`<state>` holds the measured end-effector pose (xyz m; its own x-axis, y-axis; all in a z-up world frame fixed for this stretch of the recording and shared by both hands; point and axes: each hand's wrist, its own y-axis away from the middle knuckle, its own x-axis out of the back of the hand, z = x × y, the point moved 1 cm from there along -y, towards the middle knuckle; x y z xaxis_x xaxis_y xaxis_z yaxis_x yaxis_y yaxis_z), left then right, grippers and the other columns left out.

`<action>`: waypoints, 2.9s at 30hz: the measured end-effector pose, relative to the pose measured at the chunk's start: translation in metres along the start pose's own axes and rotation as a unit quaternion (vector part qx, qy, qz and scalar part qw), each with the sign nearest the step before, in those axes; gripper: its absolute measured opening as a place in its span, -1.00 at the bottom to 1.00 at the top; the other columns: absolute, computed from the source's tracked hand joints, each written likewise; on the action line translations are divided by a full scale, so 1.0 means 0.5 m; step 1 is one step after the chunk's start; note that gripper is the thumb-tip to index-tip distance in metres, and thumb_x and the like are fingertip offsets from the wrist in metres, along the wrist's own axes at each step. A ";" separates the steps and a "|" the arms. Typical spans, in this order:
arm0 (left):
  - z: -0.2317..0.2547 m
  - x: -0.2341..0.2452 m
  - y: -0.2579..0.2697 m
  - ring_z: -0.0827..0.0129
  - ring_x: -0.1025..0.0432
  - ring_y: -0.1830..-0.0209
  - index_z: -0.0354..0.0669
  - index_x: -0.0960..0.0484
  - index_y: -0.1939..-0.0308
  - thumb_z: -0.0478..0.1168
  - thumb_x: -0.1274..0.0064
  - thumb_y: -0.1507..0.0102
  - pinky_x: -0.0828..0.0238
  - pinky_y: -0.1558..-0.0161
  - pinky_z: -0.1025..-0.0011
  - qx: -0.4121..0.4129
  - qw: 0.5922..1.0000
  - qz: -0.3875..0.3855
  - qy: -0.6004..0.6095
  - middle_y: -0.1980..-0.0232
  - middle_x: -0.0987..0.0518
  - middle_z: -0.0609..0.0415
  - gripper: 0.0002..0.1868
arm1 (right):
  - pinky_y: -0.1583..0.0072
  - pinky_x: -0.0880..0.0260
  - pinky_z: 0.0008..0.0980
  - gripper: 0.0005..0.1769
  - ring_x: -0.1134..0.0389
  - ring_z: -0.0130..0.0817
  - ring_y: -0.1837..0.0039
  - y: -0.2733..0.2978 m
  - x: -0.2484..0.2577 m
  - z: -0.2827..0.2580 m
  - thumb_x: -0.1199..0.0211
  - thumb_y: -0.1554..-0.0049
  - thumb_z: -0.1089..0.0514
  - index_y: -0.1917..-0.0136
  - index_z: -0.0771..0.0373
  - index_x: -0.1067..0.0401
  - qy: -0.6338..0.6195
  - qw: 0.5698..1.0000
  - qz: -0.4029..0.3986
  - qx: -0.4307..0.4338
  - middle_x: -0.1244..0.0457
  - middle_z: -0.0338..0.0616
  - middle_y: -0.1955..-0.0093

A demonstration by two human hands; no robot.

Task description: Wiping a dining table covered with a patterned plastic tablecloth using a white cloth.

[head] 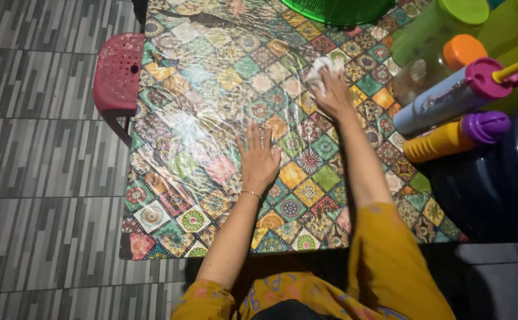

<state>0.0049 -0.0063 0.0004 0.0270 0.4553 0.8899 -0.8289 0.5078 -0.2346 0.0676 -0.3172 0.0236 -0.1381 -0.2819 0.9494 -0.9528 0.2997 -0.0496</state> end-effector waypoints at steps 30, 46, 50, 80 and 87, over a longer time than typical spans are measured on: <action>0.006 0.009 -0.001 0.01 0.24 -0.68 -0.12 -0.21 -0.53 0.16 0.34 -0.39 0.54 -0.55 -0.18 0.009 1.000 -0.015 0.000 -0.65 0.04 -0.27 -0.29 | -0.50 -0.12 0.11 -0.60 0.00 0.14 -0.63 -0.030 -0.050 -0.041 -0.09 -0.19 -0.14 -0.24 -0.12 -0.54 -0.024 0.996 0.066 0.049 -0.15 -0.12 -0.59; 0.003 0.009 -0.006 0.01 0.22 -0.68 -0.11 -0.25 -0.52 0.15 0.25 -0.35 0.50 -0.54 -0.20 0.021 1.000 -0.022 0.005 -0.64 0.01 -0.25 -0.29 | -0.67 -0.05 -0.06 -0.58 -0.24 -0.09 -0.55 -0.074 -0.107 -0.109 -0.30 -0.26 -0.17 -0.27 0.06 -0.52 -0.071 0.976 0.104 0.180 -0.32 -0.08 -0.43; 0.002 0.006 0.001 0.02 0.24 -0.68 -0.11 -0.24 -0.52 0.15 0.27 -0.37 0.50 -0.54 -0.20 0.016 0.999 -0.023 0.019 -0.65 0.03 -0.26 -0.30 | -0.48 -0.07 0.00 -0.53 -0.24 0.18 -0.41 -0.065 -0.113 -0.155 -0.32 -0.15 -0.08 -0.25 0.18 -0.53 -0.062 0.965 0.132 0.215 -0.32 0.14 -0.33; 0.001 0.005 -0.008 0.01 0.23 -0.68 -0.10 -0.24 -0.52 0.14 0.27 -0.36 0.50 -0.54 -0.22 0.007 1.000 -0.016 0.012 -0.64 0.02 -0.25 -0.29 | -0.58 -0.03 0.02 -0.36 -0.14 0.11 -0.54 -0.029 -0.042 -0.170 -0.21 -0.19 -0.18 -0.46 0.10 -0.34 -0.115 0.971 -0.020 0.208 -0.16 0.09 -0.52; 0.002 0.004 -0.005 0.02 0.29 -0.68 -0.09 -0.17 -0.56 0.19 0.37 -0.38 0.53 -0.53 -0.21 0.017 0.999 -0.036 -0.006 -0.66 0.11 -0.24 -0.27 | -0.45 -0.05 0.04 -0.12 -0.10 0.24 -0.48 -0.095 -0.094 -0.141 -0.26 -0.12 -0.29 -0.58 0.05 -0.13 -0.093 0.994 -0.009 0.064 -0.01 0.25 -0.52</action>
<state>0.0065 -0.0074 0.0029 0.0805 0.4088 0.9091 -0.8433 0.5141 -0.1565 0.1386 -0.2540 0.0030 -0.1570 -0.4536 0.8773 -0.9806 0.1775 -0.0837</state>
